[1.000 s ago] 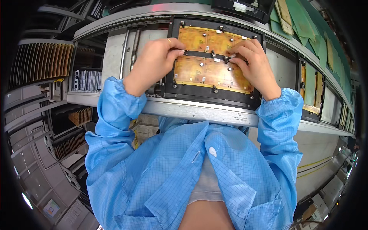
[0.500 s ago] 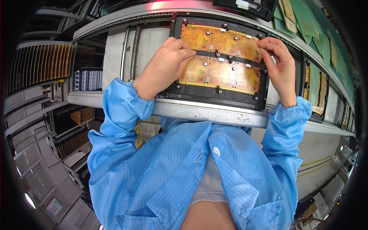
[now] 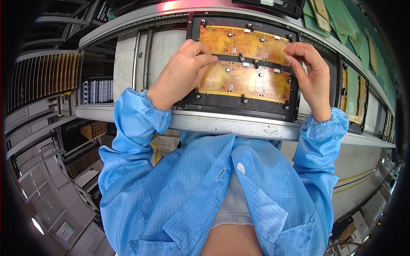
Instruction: Assembling electronic components and panels at a manual assembly station on a production floor.
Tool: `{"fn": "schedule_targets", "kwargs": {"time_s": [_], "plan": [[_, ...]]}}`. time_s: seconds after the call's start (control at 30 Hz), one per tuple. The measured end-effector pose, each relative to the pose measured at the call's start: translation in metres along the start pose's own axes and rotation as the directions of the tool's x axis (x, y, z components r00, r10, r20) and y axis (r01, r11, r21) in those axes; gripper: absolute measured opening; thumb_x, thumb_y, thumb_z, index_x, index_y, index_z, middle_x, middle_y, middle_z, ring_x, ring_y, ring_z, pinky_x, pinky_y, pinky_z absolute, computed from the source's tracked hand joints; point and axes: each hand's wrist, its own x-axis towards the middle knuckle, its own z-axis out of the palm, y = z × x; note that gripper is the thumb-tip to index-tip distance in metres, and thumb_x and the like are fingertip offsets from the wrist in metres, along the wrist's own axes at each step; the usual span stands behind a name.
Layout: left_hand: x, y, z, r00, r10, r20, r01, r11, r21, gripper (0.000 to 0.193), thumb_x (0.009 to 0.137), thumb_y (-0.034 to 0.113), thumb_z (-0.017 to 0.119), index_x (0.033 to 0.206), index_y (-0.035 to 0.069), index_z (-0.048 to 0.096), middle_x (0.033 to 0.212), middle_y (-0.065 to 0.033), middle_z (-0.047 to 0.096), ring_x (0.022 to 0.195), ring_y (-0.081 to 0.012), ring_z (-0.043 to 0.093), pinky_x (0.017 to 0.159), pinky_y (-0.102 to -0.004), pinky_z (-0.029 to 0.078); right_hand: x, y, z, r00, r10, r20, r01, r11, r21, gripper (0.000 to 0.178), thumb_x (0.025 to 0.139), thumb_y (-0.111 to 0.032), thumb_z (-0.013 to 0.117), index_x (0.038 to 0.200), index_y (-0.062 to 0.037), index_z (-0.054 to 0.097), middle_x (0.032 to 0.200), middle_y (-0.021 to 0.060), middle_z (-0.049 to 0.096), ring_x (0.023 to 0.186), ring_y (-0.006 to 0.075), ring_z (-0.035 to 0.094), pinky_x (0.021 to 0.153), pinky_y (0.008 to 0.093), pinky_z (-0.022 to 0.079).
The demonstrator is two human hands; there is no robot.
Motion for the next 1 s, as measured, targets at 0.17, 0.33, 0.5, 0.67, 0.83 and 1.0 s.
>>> {"fn": "schedule_targets", "kwargs": {"time_s": [0.17, 0.33, 0.5, 0.67, 0.83, 1.0], "plan": [[0.001, -0.001, 0.003, 1.000, 0.009, -0.011, -0.009, 1.000, -0.020, 0.023, 0.079, -0.002, 0.070, 0.101, 0.002, 0.075, 0.094, -0.0099, 0.064, 0.092, -0.0274, 0.060, 0.082, -0.0360, 0.053, 0.008, -0.016, 0.000, 0.999, -0.028, 0.027, 0.031, 0.995, -0.097, 0.020, 0.090, 0.007, 0.064, 0.109, 0.0017, 0.069, 0.109, 0.0065, 0.064, 0.094, 0.0111, 0.062, 0.081, 0.0235, 0.051], [-0.001, 0.001, 0.010, 0.999, 0.026, -0.027, -0.027, 1.000, -0.016, 0.022, 0.078, 0.000, 0.070, 0.099, 0.001, 0.074, 0.094, -0.0098, 0.063, 0.093, -0.0282, 0.059, 0.085, -0.0368, 0.053, 0.016, -0.015, 0.003, 0.992, -0.111, 0.054, 0.113, 0.993, -0.036, 0.017, 0.091, 0.006, 0.064, 0.108, 0.0023, 0.067, 0.109, 0.0066, 0.064, 0.096, 0.0128, 0.063, 0.084, 0.0250, 0.051], [-0.002, -0.002, 0.016, 0.995, 0.078, -0.063, -0.080, 0.996, -0.038, 0.021, 0.080, 0.003, 0.069, 0.100, 0.001, 0.073, 0.095, -0.0089, 0.060, 0.095, -0.0265, 0.058, 0.085, -0.0355, 0.053, 0.031, -0.023, 0.007, 0.983, -0.143, 0.112, 0.153, 0.985, -0.079, 0.016, 0.091, 0.006, 0.062, 0.106, 0.0024, 0.067, 0.109, 0.0078, 0.064, 0.097, 0.0148, 0.064, 0.086, 0.0264, 0.052], [0.001, 0.002, 0.016, 0.995, 0.099, -0.032, -0.099, 0.995, -0.013, 0.021, 0.080, 0.003, 0.069, 0.101, 0.001, 0.073, 0.095, -0.0095, 0.060, 0.096, -0.0264, 0.058, 0.086, -0.0354, 0.053, 0.034, -0.030, 0.016, 0.970, -0.203, 0.136, 0.217, 0.971, -0.096, 0.018, 0.090, 0.007, 0.062, 0.106, 0.0027, 0.067, 0.107, 0.0086, 0.065, 0.096, 0.0160, 0.064, 0.087, 0.0278, 0.052], [-0.001, -0.002, 0.018, 0.996, 0.077, -0.045, -0.078, 0.997, -0.027, 0.024, 0.079, 0.002, 0.068, 0.102, 0.001, 0.073, 0.096, -0.0094, 0.060, 0.096, -0.0267, 0.057, 0.086, -0.0359, 0.053, 0.041, -0.029, 0.022, 0.946, -0.272, 0.177, 0.299, 0.942, -0.152, 0.020, 0.088, 0.006, 0.064, 0.107, 0.0024, 0.068, 0.105, 0.0101, 0.065, 0.093, 0.0209, 0.065, 0.083, 0.0287, 0.053], [-0.008, 0.012, 0.019, 0.998, 0.039, -0.045, -0.036, 0.996, 0.077, 0.026, 0.079, 0.002, 0.065, 0.104, -0.004, 0.071, 0.100, -0.0109, 0.059, 0.100, -0.0270, 0.056, 0.088, -0.0358, 0.052, 0.076, -0.025, 0.048, 0.927, -0.279, 0.252, 0.335, 0.918, -0.212, 0.017, 0.087, 0.001, 0.065, 0.104, 0.0024, 0.068, 0.098, 0.0130, 0.067, 0.088, 0.0255, 0.067, 0.079, 0.0317, 0.054]]}}
